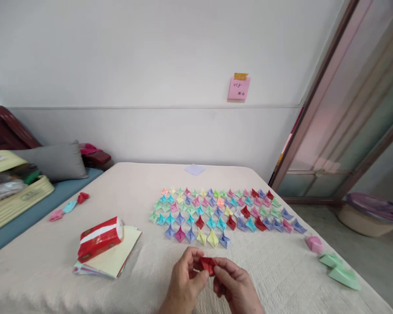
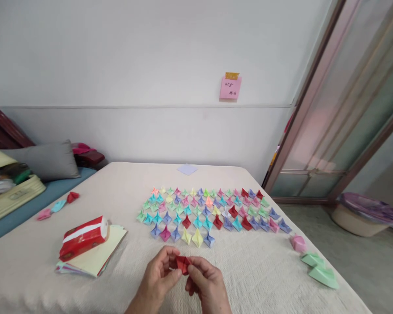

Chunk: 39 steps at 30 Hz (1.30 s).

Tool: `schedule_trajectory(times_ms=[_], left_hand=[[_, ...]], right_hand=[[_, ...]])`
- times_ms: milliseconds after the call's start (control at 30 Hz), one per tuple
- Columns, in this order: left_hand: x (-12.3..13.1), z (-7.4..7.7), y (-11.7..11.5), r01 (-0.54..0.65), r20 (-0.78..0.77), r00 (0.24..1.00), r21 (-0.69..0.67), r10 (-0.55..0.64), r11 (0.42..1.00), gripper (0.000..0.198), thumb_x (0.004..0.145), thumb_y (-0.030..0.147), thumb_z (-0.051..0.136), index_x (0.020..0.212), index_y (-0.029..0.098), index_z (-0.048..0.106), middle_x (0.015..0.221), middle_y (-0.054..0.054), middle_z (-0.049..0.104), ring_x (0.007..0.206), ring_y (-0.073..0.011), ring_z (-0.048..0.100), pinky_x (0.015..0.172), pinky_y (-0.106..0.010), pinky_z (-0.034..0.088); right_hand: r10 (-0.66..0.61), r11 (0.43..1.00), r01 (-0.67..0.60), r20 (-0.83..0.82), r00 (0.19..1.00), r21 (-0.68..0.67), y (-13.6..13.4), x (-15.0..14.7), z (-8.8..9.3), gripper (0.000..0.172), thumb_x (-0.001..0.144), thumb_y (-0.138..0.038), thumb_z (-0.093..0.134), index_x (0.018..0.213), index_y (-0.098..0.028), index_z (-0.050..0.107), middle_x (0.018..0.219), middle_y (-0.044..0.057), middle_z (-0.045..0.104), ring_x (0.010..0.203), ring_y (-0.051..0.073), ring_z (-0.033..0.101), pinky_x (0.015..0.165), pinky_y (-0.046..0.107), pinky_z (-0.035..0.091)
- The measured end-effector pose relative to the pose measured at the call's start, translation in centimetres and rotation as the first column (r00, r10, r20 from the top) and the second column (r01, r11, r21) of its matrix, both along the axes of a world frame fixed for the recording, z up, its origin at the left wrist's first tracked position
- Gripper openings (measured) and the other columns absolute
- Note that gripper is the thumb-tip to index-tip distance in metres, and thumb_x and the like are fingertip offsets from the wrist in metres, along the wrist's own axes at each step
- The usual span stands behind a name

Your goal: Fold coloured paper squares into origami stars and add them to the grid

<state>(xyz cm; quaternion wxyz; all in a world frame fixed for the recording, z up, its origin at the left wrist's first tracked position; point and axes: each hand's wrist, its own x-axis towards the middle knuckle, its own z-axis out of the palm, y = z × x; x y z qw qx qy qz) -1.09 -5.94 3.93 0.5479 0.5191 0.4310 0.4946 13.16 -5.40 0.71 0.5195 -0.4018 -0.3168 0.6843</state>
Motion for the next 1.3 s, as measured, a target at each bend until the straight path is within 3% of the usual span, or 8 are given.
schedule_trajectory(times_ms=[133,233,333,400,567,867,1133,1300], left_hand=[[0.1,-0.4,0.0,-0.007,0.018,1.0,-0.022,0.008,1.0,0.019,0.075,0.021,0.063,0.09,0.015,0.054,0.079,-0.006,0.068,0.072,-0.018,0.062,0.067,-0.029,0.047],[0.2,-0.9,0.2,-0.065,0.034,0.997,-0.065,0.067,0.996,0.018,0.074,0.019,0.064,0.088,0.015,0.054,0.074,-0.004,0.068,0.065,-0.015,0.06,0.061,-0.025,0.045],[0.3,-1.1,0.4,-0.095,0.056,0.993,-0.105,0.101,0.99,0.019,0.073,0.021,0.066,0.087,0.015,0.055,0.069,-0.002,0.067,0.058,-0.0126,0.058,0.055,-0.023,0.043],[0.3,-1.0,0.4,-0.075,0.075,0.994,-0.121,0.084,0.99,0.019,0.073,0.025,0.067,0.084,0.014,0.056,0.066,-0.002,0.066,0.055,-0.0118,0.056,0.053,-0.023,0.042],[0.5,-0.7,0.2,-0.059,0.045,0.997,-0.187,0.068,0.981,0.021,0.074,0.031,0.067,0.08,0.014,0.057,0.058,0.0,0.062,0.051,-0.0117,0.056,0.051,-0.022,0.043],[0.6,-0.7,-0.1,-0.062,-0.103,0.994,-0.145,0.047,0.988,0.021,0.08,0.035,0.059,0.087,0.017,0.053,0.056,0.002,0.063,0.047,-0.0133,0.059,0.047,-0.022,0.045],[0.3,-0.4,-0.3,-0.026,-0.104,0.995,-0.151,0.01,0.988,0.022,0.085,0.038,0.049,0.091,0.017,0.05,0.06,-0.001,0.064,0.049,-0.0147,0.061,0.048,-0.023,0.046],[0.3,-0.5,0.0,-0.037,-0.059,0.998,-0.182,0.026,0.983,0.024,0.085,0.039,0.046,0.094,0.016,0.049,0.06,-0.001,0.064,0.049,-0.0147,0.061,0.047,-0.024,0.046]], right_hand=[[-0.082,0.99,0.062,0.156,0.984,0.127,-0.6,0.0,0.7,0.022,0.076,-0.037,0.07,0.084,-0.019,0.06,0.059,-0.002,0.061,0.046,0.011,0.053,0.044,0.021,0.037],[-0.252,0.929,0.108,0.394,0.884,0.353,-1.1,0.0,1.1,0.012,0.081,-0.029,0.063,0.088,-0.022,0.058,0.058,-0.004,0.056,0.054,0.014,0.055,0.053,0.024,0.043],[-0.383,0.804,-0.019,0.542,0.748,0.595,-1.4,0.1,1.3,0.011,0.082,-0.022,0.057,0.091,-0.023,0.062,0.08,0.002,0.061,0.061,0.015,0.056,0.057,0.025,0.045],[-0.424,0.724,-0.114,0.57,0.704,0.68,-1.5,0.0,1.3,0.013,0.084,-0.019,0.053,0.091,-0.023,0.064,0.096,0.006,0.06,0.07,0.015,0.06,0.06,0.024,0.048],[-0.467,0.635,-0.216,0.591,0.658,0.742,-1.3,0.1,0.9,0.016,0.089,-0.016,0.049,0.09,-0.023,0.063,0.088,0.005,0.06,0.077,0.016,0.063,0.067,0.024,0.051],[-0.525,0.661,-0.192,0.63,0.573,0.725,-1.3,0.0,0.6,0.02,0.09,-0.023,0.05,0.087,-0.026,0.07,0.086,0.005,0.067,0.063,0.015,0.065,0.058,0.022,0.051],[-0.359,0.798,-0.094,0.594,0.72,0.596,-1.2,0.0,1.8,0.025,0.088,-0.037,0.055,0.071,-0.024,0.067,0.073,0.005,0.067,0.063,0.018,0.061,0.059,0.025,0.047],[-0.21,0.91,-0.031,0.523,0.826,0.414,-0.9,0.3,2.0,0.025,0.081,-0.042,0.063,0.07,-0.02,0.069,0.066,0.004,0.068,0.061,0.019,0.061,0.059,0.027,0.047]])
